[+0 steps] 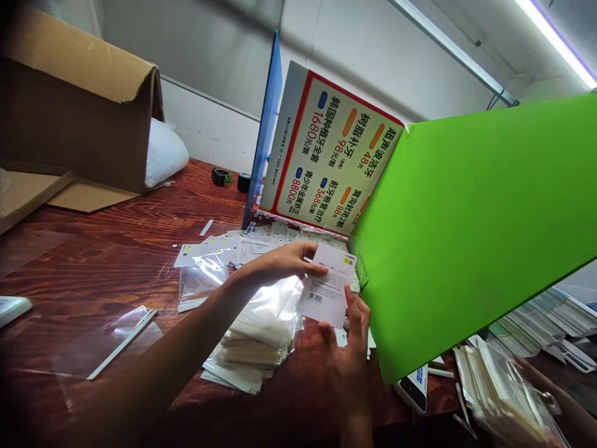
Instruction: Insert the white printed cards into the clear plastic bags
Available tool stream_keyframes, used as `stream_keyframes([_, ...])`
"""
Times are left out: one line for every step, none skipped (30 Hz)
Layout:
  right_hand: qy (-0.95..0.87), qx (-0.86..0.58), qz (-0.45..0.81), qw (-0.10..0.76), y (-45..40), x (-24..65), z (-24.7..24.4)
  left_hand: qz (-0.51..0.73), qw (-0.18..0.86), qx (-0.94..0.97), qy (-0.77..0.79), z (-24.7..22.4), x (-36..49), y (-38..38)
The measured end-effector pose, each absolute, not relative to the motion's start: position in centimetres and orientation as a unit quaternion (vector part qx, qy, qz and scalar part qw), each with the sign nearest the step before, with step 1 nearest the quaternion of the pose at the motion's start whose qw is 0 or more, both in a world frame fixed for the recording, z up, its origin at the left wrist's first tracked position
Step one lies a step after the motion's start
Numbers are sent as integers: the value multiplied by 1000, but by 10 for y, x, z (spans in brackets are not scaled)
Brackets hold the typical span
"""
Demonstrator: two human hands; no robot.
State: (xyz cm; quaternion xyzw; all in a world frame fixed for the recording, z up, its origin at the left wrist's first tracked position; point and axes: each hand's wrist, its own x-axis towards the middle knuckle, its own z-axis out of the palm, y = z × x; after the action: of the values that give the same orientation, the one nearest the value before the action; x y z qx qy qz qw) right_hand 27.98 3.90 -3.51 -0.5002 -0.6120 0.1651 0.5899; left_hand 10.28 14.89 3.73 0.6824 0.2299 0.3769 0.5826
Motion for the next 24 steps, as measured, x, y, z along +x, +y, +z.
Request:
stream_keyframes([-624,-497,153,583,40,279,-35,371,581,688,226,37,103,149])
stream_keyframes([-633,-497,146,575,40,279,-36,364,582,693,222,36,104,148])
stream_keyframes([-639,-498,138,569,41,279,-36,359,582,697,219,36,104,148])
stream_keyframes([-642,-500,125,568,41,279,-36,354,582,700,216,37,104,147])
stream_keyframes([-643,-503,108,568,42,280,-37,350,582,702,213,37,104,146])
stream_keyframes([-642,-507,88,568,42,280,-38,344,584,703,212,39,104,145])
stream_keyframes([-640,-513,72,567,42,280,-39,336,588,705,212,40,103,143])
stream_keyframes([-635,-519,62,568,42,280,-40,326,592,706,212,41,103,141])
stream_keyframes([-626,-526,60,572,42,280,-41,314,595,709,211,43,103,139])
stream_keyframes([-613,-532,67,580,43,280,-43,304,597,712,210,44,104,137])
stream_keyframes([-595,-536,79,594,43,280,-44,297,596,717,208,45,105,135])
stream_keyframes([-573,-539,93,610,43,279,-45,291,595,721,204,45,107,134])
stream_keyframes([-548,-543,110,627,43,278,-46,285,594,725,201,45,109,132])
stream_keyframes([-524,-546,128,641,43,277,-47,282,593,728,199,44,111,131])
stream_keyframes([-501,-550,146,651,43,276,-47,280,592,729,199,42,113,131])
stream_keyframes([-481,-555,164,658,42,276,-46,278,593,729,199,41,115,131])
stream_keyframes([-463,-558,186,664,42,275,-45,276,593,729,200,39,116,131])
stream_keyframes([-447,-556,211,668,41,275,-43,276,594,729,201,37,117,132])
stream_keyframes([-434,-550,236,673,40,274,-40,276,594,729,199,36,117,134])
stream_keyframes([-426,-541,258,677,39,275,-38,278,594,729,196,35,117,135])
stream_keyframes([-424,-530,274,681,38,275,-36,281,595,729,191,35,116,137])
stream_keyframes([-430,-519,280,684,37,276,-34,286,597,726,188,35,114,139])
stream_keyframes([-440,-512,276,684,37,278,-32,291,599,722,185,36,112,141])
stream_keyframes([-452,-511,267,681,38,280,-30,293,602,719,185,37,109,142])
